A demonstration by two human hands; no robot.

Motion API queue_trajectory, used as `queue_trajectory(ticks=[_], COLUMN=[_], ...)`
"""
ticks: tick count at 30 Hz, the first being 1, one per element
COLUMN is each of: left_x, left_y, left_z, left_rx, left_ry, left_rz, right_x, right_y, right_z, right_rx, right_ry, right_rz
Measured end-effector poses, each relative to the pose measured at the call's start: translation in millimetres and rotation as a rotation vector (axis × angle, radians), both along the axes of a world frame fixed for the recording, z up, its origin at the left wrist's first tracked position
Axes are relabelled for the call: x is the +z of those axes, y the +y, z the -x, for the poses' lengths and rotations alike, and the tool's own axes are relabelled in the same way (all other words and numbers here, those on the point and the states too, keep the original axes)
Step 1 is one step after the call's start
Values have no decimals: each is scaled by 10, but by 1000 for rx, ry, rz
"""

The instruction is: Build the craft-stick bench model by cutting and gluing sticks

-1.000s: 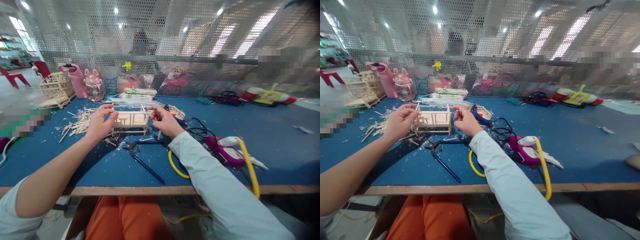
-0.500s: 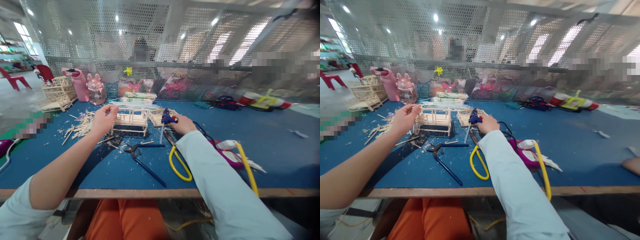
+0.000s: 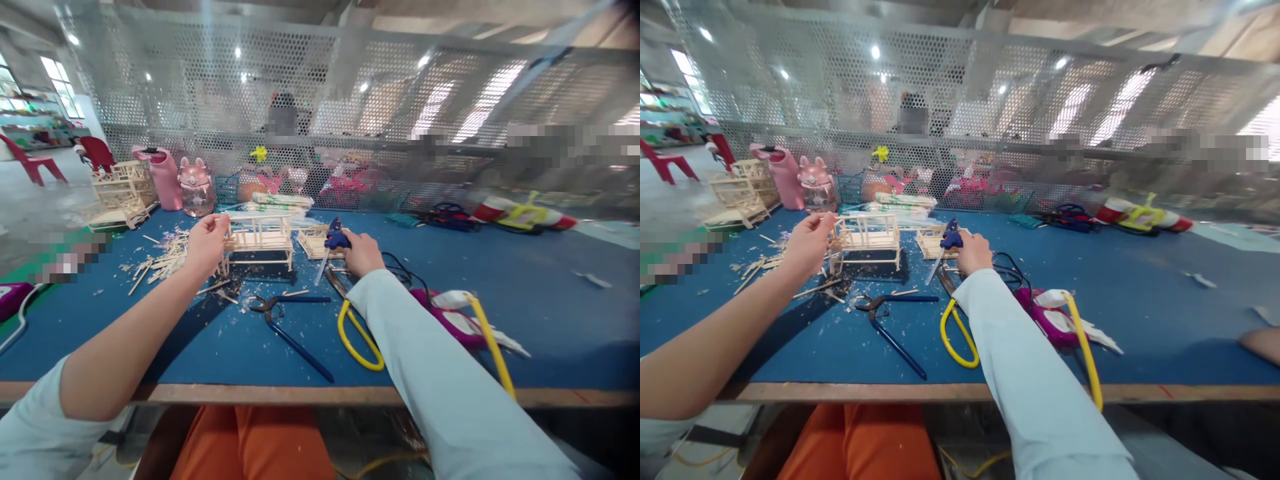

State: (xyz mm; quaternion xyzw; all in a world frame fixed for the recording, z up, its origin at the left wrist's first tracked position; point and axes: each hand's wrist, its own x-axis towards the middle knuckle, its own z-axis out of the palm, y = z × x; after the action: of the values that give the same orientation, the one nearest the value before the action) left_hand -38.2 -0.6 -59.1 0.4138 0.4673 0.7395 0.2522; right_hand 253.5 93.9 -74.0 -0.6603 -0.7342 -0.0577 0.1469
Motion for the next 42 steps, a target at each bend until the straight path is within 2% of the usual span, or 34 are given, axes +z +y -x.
queue_trajectory(ticks=[4, 9, 13, 17, 20, 22, 24, 25, 29, 30, 32, 34, 36, 37, 39, 41, 42], left_x=[-35, -198, -244, -197, -176, -168, -148, -129, -19, 8, 47, 69, 85, 93, 106, 103, 90], left_y=[9, 67, 2, -136, -185, -189, -186, -186, -215, -230, -264, -300, -337, -358, -405, -451, -468], left_z=[-21, -65, -49, 11, 52, 83, 135, 174, 405, 468, 575, 643, 670, 668, 638, 575, 533], left_rx=[34, 189, 167, 101, 68, 58, 53, 60, 207, 248, 275, 222, 108, 19, -244, -500, -576], left_ry=[60, 300, 474, 555, 628, 673, 683, 670, 551, 549, 631, 792, 976, 1058, 1163, 1190, 1199], left_rz=[14, 29, 15, 66, 79, 55, -6, -49, -159, -128, 34, 256, 431, 492, 585, 641, 646], right_x=[-1, -20, 10, 61, 99, 137, 186, 212, 293, 304, 318, 325, 320, 309, 270, 215, 188], right_y=[-31, -66, -112, -162, -227, -293, -371, -412, -581, -635, -783, -994, -1250, -1377, -1594, -1730, -1766], right_z=[41, 100, 123, 133, 148, 162, 177, 187, 268, 302, 380, 456, 514, 534, 556, 560, 558], right_rx=[-29, -73, -134, -68, 50, 136, 259, 345, 688, 730, 765, 759, 730, 705, 658, 624, 613], right_ry=[17, 37, 76, 159, 272, 377, 447, 453, 325, 290, 237, 179, 73, 10, -93, -121, -114], right_rz=[-11, 25, 8, -150, -281, -310, -236, -149, 362, 462, 604, 677, 666, 636, 548, 478, 459])
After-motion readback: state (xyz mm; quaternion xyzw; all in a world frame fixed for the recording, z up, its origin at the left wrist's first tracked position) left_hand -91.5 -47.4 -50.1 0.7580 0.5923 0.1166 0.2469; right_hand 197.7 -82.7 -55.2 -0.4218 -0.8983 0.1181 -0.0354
